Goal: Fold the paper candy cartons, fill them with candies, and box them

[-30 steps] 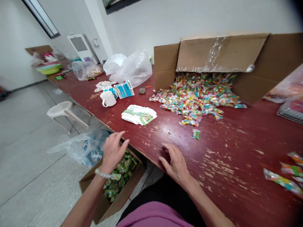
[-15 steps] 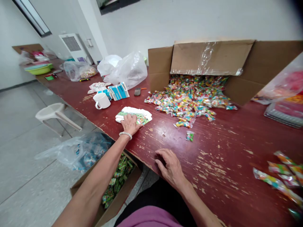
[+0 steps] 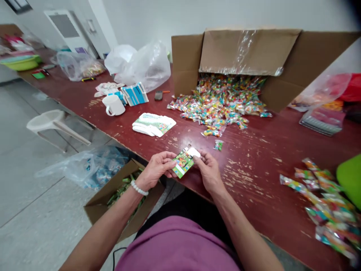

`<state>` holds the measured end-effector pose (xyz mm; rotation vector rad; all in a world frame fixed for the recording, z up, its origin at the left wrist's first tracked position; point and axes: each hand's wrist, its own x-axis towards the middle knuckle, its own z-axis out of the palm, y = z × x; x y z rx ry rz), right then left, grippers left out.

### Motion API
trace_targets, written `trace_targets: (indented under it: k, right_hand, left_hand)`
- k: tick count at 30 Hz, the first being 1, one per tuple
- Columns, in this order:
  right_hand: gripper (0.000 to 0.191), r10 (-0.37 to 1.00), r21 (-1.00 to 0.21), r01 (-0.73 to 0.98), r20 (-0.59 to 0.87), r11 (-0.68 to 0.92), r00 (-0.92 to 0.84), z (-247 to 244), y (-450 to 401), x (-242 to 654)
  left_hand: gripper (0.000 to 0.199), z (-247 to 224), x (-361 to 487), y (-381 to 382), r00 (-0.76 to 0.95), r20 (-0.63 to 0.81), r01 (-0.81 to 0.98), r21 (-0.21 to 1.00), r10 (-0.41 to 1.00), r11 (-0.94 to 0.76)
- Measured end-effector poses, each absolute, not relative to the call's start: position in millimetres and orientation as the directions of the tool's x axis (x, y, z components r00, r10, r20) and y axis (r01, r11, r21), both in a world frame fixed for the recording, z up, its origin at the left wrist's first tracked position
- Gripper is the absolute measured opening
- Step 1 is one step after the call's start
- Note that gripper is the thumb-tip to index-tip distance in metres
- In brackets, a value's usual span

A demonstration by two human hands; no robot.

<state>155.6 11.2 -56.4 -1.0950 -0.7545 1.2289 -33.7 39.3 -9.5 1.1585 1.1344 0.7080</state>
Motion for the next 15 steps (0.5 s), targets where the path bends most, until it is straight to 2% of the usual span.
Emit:
trace_targets:
  k: [5, 7, 11, 15]
  right_hand:
    - [0.042, 0.980, -0.924, -0.378, -0.125, -0.059, 0.152, -39, -7, 159]
    - [0.041, 0.986, -0.926, -0.371, -0.123, -0.074, 0.111, -35, -15, 156]
    - [0.040, 0.991, -0.900, -0.420, -0.130, -0.114, 0.011, -30, -25, 150]
    - [0.038, 0.994, -0.895, -0.434, -0.098, -0.105, -0.039, -26, -29, 149]
  left_hand:
    - [0.035, -1, -31, 10, 0.512, -0.442, -0.091, 0.824, 0.736, 0.559]
    - [0.040, 1, -29, 7, 0.611, -0.456, -0.117, 0.756, 0.647, 0.644]
    - [0.059, 0, -21, 0, 0.772, -0.392, -0.128, 0.676, 0.501, 0.726]
    - [0.069, -8, -17, -8, 0.790, -0.306, -0.213, 0.676, 0.532, 0.705]
